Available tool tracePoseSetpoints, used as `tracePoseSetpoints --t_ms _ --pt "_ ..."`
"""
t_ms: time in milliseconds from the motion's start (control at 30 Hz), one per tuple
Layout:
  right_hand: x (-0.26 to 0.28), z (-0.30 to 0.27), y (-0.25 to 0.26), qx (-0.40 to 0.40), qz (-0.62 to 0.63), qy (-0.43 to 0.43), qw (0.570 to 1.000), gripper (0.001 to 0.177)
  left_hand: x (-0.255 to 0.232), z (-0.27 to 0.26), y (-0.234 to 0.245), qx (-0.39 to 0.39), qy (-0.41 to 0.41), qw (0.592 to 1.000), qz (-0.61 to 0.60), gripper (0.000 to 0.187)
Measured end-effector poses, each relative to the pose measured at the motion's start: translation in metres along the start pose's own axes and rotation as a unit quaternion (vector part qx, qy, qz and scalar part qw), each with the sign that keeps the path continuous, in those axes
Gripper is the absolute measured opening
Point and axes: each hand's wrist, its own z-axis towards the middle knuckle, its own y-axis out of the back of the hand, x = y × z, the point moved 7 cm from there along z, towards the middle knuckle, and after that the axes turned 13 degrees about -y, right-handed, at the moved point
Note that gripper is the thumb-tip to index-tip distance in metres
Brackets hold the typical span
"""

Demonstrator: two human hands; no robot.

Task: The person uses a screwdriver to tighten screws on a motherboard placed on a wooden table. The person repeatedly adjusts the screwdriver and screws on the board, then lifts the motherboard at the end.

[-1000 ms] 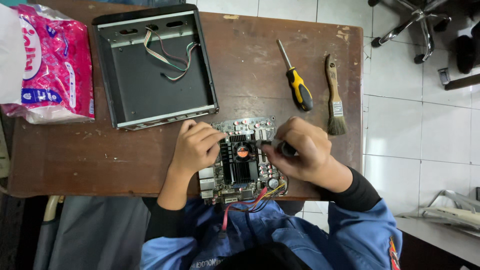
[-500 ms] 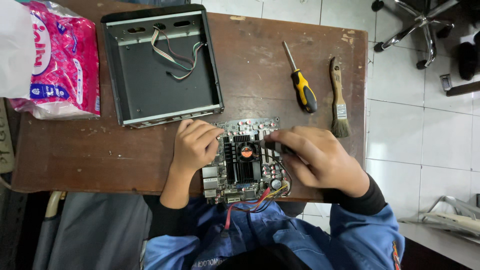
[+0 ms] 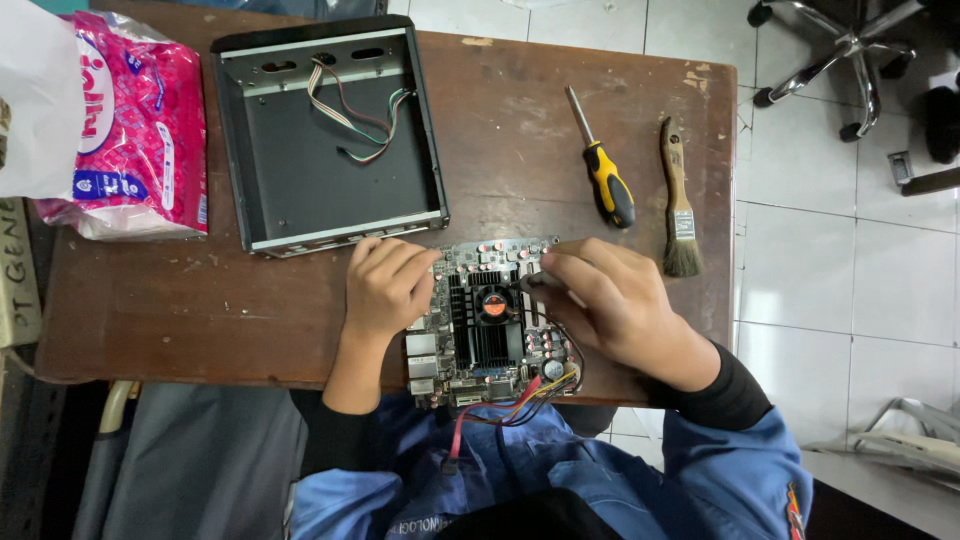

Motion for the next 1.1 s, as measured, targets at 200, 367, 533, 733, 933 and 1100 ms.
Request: tracePoseSetpoints --t_ms 200,367,533,733,933,1100 --pt "0.019 0.015 0.005 0.065 0.052 -0.006 0.997 0.027 0.003 -0.005 -0.004 0.002 -0.037 0.998 0.048 0.014" --pt "0.017 0.015 0.009 0.073 0.069 -0.012 0.995 0.022 0.005 -0.012 -0.008 -0.002 -0.045 0.998 0.047 0.014" --pt "0.001 0.002 0.008 0.046 0.034 -0.009 0.998 0.014 0.005 -0.011 -0.009 -0.003 -0.049 0.997 0.052 0.014" --pt "0.005 0.008 0.006 0.073 -0.008 -0.027 0.997 0.025 0.001 -0.011 -0.008 0.0 -0.053 0.997 0.058 0.012" --pt "0.009 0.009 0.004 0.102 0.048 -0.043 0.993 0.021 0.008 -0.019 -0.016 0.011 -0.07 0.995 0.073 0.012" --pt "0.015 0.004 0.002 0.108 0.054 -0.036 0.992 0.021 0.005 -0.014 -0.008 0.0 -0.069 0.995 0.068 0.01"
